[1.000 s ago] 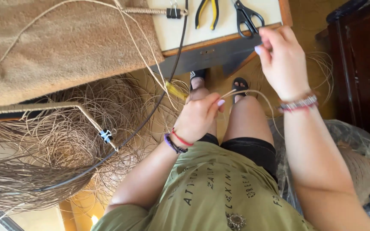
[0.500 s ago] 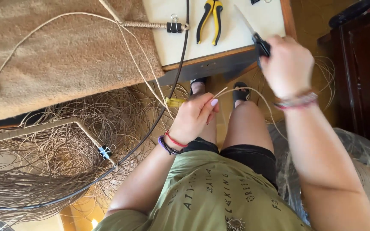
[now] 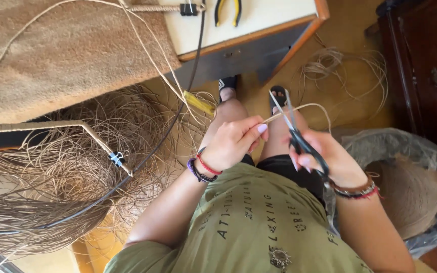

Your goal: Measuring and cutting lengths of natural fiber using a tape measure and scissors.

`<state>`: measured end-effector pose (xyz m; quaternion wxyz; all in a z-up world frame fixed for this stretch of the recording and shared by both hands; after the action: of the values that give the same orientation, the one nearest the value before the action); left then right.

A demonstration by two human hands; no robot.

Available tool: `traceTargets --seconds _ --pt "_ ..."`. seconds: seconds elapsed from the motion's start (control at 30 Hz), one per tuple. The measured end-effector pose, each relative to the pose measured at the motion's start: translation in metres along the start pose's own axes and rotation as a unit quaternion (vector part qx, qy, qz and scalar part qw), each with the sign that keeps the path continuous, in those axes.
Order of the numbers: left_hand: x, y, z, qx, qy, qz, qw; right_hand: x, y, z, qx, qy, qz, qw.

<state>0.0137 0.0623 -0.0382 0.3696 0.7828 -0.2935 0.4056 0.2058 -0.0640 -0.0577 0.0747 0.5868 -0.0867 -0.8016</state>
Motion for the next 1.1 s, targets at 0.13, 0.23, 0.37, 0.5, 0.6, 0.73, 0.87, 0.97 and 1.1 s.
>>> traceTargets --seconds 0.13,0.23,0.37,0.5,0.6,0.73,0.87,0.97,1.1 --pt "0.007 0.008 0.007 -0.009 -0.003 0.005 1.000 0.014 0.002 -0.003 0.034 0.024 0.003 0.999" --pt "0.008 0.012 0.010 -0.006 -0.009 -0.003 1.000 0.016 0.008 -0.001 0.060 0.036 0.029 0.997" --pt "0.009 0.008 0.005 -0.020 0.050 0.181 0.982 0.003 0.012 0.006 0.032 0.009 0.012 0.999" --pt "0.002 0.001 0.019 -0.125 0.207 0.354 0.903 -0.018 0.013 0.019 -0.057 -0.080 -0.044 0.994" --pt "0.011 -0.003 0.021 -0.108 0.264 0.359 0.889 -0.024 0.009 0.018 -0.057 -0.091 -0.052 0.993" --pt "-0.001 -0.012 0.016 -0.075 0.224 0.299 0.925 -0.017 0.008 0.008 -0.006 -0.098 -0.044 0.994" --pt "-0.003 -0.021 -0.001 0.007 0.179 0.315 0.932 -0.035 -0.015 -0.003 0.117 0.172 -0.021 0.978" --pt "-0.002 -0.021 -0.013 0.028 0.161 0.303 0.939 -0.049 -0.046 -0.020 0.155 0.424 -0.001 0.892" --pt "-0.004 -0.024 -0.019 0.046 0.151 0.286 0.945 -0.034 -0.099 -0.060 0.192 0.612 -0.055 0.765"
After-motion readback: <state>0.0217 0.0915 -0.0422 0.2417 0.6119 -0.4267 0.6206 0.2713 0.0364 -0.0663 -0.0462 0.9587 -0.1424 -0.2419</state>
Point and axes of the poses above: each hand's wrist, its own y-axis away from the middle knuckle, its own z-axis out of the palm, x = y × z, the point moved 3 cm from there along -y, towards the middle knuckle, and after that the axes turned 9 degrees about -y, right-handed, at the moved point
